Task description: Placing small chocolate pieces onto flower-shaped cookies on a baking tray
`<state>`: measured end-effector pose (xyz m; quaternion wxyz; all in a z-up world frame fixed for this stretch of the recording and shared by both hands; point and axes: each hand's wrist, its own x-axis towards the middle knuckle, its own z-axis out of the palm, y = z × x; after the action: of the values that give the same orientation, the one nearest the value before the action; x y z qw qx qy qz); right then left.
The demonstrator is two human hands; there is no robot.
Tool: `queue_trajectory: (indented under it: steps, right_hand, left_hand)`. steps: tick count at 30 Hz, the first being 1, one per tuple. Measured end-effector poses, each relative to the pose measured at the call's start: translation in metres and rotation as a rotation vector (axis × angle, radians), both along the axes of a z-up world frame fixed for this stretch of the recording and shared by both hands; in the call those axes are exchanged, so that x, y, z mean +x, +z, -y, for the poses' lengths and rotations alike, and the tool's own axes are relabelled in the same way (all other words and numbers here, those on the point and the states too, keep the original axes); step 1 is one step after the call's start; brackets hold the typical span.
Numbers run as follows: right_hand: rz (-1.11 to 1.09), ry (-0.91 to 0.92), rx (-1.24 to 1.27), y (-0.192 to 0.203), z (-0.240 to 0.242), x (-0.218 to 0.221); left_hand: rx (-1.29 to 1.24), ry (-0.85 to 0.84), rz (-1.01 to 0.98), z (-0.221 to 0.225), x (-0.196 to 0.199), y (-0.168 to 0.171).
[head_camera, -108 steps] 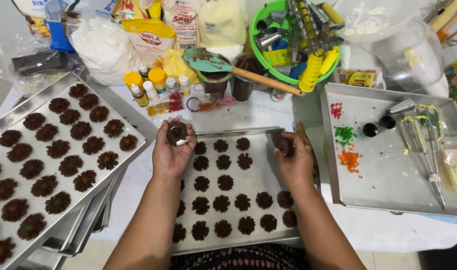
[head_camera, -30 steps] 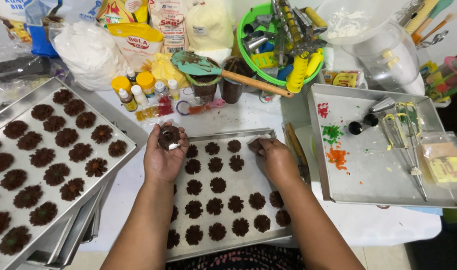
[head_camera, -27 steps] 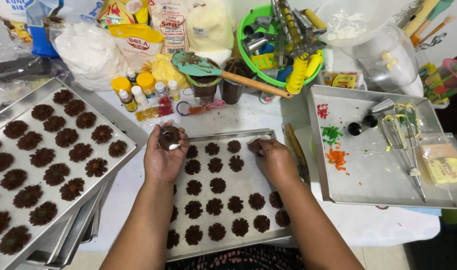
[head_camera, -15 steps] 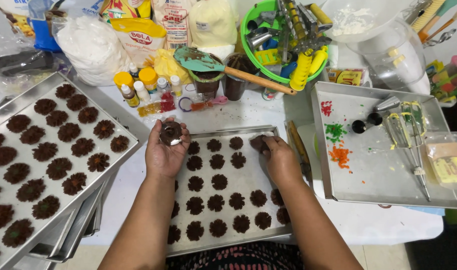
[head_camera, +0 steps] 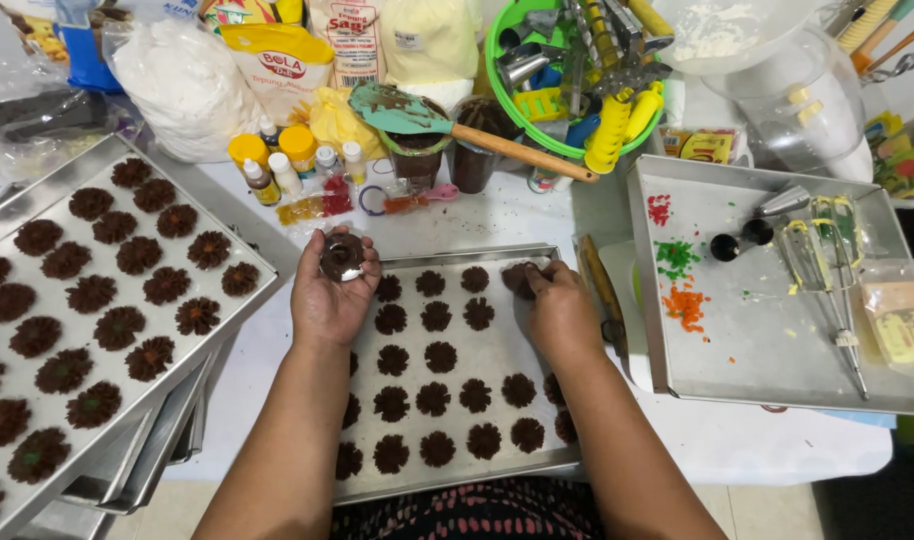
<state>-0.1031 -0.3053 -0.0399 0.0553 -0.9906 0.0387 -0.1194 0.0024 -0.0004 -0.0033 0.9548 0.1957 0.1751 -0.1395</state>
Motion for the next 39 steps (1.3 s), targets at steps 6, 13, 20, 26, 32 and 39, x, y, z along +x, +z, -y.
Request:
queue_trajectory:
  steps: [6, 13, 20, 26, 32, 39]
  right_hand:
    - [0.010, 0.017, -0.004, 0.018, -0.008, -0.005]
    - [0.007, 0.005, -0.016, 0.028, -0.011, -0.008]
    - [0.312, -0.011, 0.408, 0.047, -0.015, -0.012]
    - [0.247, 0.033, 0.996, 0.101, -0.053, -0.029]
    - [0.244, 0.167, 1.018, 0.132, -0.073, -0.043]
    - [0.597, 0.399, 0.374, 0.104, -0.060, -0.048]
  left_hand:
    - [0.013, -0.005, -0.009, 0.001, -0.002, 0.002]
    - [0.014, 0.012, -0.010, 0.002, -0.003, 0.001]
    - [0.055, -0.040, -0.006, 0.010, -0.024, 0.019]
    - [0.118, -0.233, -0.060, 0.035, -0.062, 0.064]
    - [0.082, -0.345, -0.113, 0.078, -0.082, 0.068]
    - [0.047, -0.416, -0.083, 0.119, -0.099, 0.057]
